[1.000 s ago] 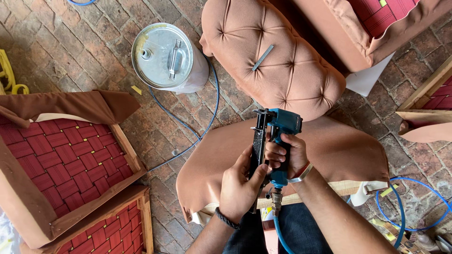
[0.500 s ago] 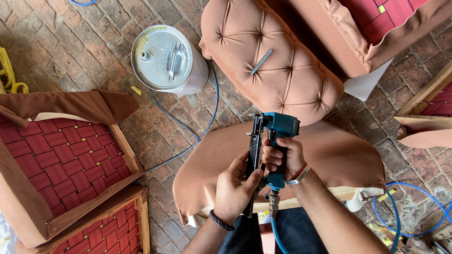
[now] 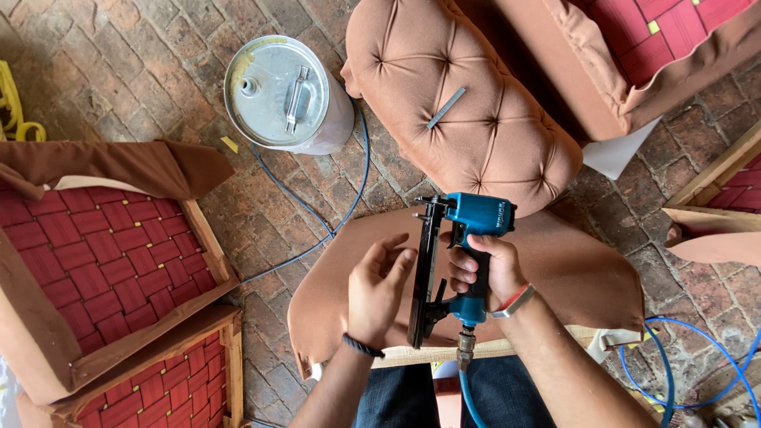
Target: The person staples fabric onto a chair frame using a pneumatic staple gun. They pull and smooth the fabric, then secure it along the edges and corners of the chair base.
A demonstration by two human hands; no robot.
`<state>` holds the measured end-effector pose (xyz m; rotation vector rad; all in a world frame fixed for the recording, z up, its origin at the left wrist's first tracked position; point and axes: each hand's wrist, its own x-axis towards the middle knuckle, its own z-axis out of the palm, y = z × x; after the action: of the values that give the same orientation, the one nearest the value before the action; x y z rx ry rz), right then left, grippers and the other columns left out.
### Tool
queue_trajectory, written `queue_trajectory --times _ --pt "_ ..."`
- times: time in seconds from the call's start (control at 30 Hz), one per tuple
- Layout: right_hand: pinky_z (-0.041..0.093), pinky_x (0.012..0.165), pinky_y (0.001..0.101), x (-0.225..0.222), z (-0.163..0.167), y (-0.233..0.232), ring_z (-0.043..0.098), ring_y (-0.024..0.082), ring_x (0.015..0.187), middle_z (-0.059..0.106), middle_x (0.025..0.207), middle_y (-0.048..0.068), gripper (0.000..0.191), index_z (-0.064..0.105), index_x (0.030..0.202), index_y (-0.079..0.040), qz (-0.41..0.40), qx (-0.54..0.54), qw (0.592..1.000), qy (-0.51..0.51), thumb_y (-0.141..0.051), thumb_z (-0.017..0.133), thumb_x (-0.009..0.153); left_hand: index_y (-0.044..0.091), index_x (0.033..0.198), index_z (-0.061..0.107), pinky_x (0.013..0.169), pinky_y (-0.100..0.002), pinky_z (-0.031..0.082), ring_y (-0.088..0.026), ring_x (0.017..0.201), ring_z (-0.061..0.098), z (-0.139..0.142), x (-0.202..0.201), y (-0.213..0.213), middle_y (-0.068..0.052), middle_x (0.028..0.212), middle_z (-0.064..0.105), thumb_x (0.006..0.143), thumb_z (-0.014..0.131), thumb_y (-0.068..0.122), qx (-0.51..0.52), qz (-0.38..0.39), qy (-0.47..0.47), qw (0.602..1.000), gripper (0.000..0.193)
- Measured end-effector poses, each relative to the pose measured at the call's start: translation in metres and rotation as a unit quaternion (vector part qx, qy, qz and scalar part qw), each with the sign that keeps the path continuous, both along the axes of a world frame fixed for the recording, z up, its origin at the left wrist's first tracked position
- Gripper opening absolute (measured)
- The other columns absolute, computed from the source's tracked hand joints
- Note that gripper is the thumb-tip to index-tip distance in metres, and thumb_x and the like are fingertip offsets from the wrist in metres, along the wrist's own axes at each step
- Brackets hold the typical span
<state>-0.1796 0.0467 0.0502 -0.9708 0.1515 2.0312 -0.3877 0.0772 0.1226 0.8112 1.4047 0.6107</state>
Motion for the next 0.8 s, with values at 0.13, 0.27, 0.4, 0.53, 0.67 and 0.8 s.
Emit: queue_trajectory --times 0.13,0.27,0.4,0.53,0.67,0.8 --pt "0.044 0.048 0.0298 0.004 0.019 -0.001 0.050 0.011 0.047 0.051 0.056 -0.004 0.054 0.063 0.115 0.005 0.001 0.011 1.000 0.004 -0.035 0.075 0.081 0.001 0.132 0.065 0.099 -0.033 0.060 -0.021 0.116 0.072 -0.001 0.009 0.017 -0.013 0.127 0.073 0.092 0.073 0.021 0.054 -0.008 0.031 0.998 0.045" --pt "0.047 0.054 0.0334 0.009 0.064 0.006 0.053 0.015 0.053 0.054 0.060 0.000 0.050 0.064 0.114 0.006 0.005 0.048 0.997 -0.065 -0.031 0.073 0.082 0.002 0.136 0.055 0.093 -0.031 0.056 -0.015 0.111 0.066 0.010 0.030 0.011 -0.010 0.122 0.071 0.087 0.079 0.020 0.034 -0.057 -0.041 0.997 0.058" --pt "0.052 0.057 0.0352 0.032 0.149 0.019 0.057 0.016 0.055 0.058 0.063 0.004 0.036 0.066 0.110 0.000 -0.018 0.103 0.969 -0.224 -0.021 0.071 0.081 -0.002 0.127 0.066 0.094 -0.029 0.054 -0.011 0.107 0.066 0.029 0.036 -0.012 -0.009 0.118 0.074 0.093 0.077 0.019 0.021 -0.110 -0.251 0.962 0.041" --pt "0.049 0.048 0.0344 0.056 0.227 0.050 0.057 0.016 0.052 0.058 0.065 0.006 0.020 0.064 0.097 -0.002 0.030 0.132 0.917 -0.375 -0.015 0.073 0.085 -0.003 0.113 0.071 0.082 -0.031 0.056 -0.012 0.091 0.066 0.053 0.033 -0.024 -0.012 0.107 0.077 0.091 0.079 0.016 0.077 -0.289 -0.160 0.941 0.030" --pt "0.051 0.047 0.0340 0.071 0.265 0.072 0.059 0.016 0.052 0.062 0.067 0.004 0.021 0.066 0.093 -0.002 0.212 0.094 0.898 -0.373 -0.017 0.077 0.083 -0.001 0.107 0.077 0.082 -0.029 0.056 -0.013 0.088 0.071 0.064 0.033 -0.003 -0.012 0.105 0.080 0.097 0.069 0.017 0.088 -0.262 -0.098 0.956 0.021" --pt "0.049 0.045 0.0341 0.072 0.276 0.071 0.056 0.014 0.051 0.058 0.065 0.002 0.021 0.063 0.097 -0.006 0.166 0.068 0.917 -0.358 -0.019 0.075 0.084 0.003 0.108 0.076 0.071 -0.028 0.058 -0.012 0.081 0.073 0.075 0.033 0.023 -0.008 0.097 0.080 0.098 0.066 0.019 -0.016 -0.086 -0.152 0.985 0.021"
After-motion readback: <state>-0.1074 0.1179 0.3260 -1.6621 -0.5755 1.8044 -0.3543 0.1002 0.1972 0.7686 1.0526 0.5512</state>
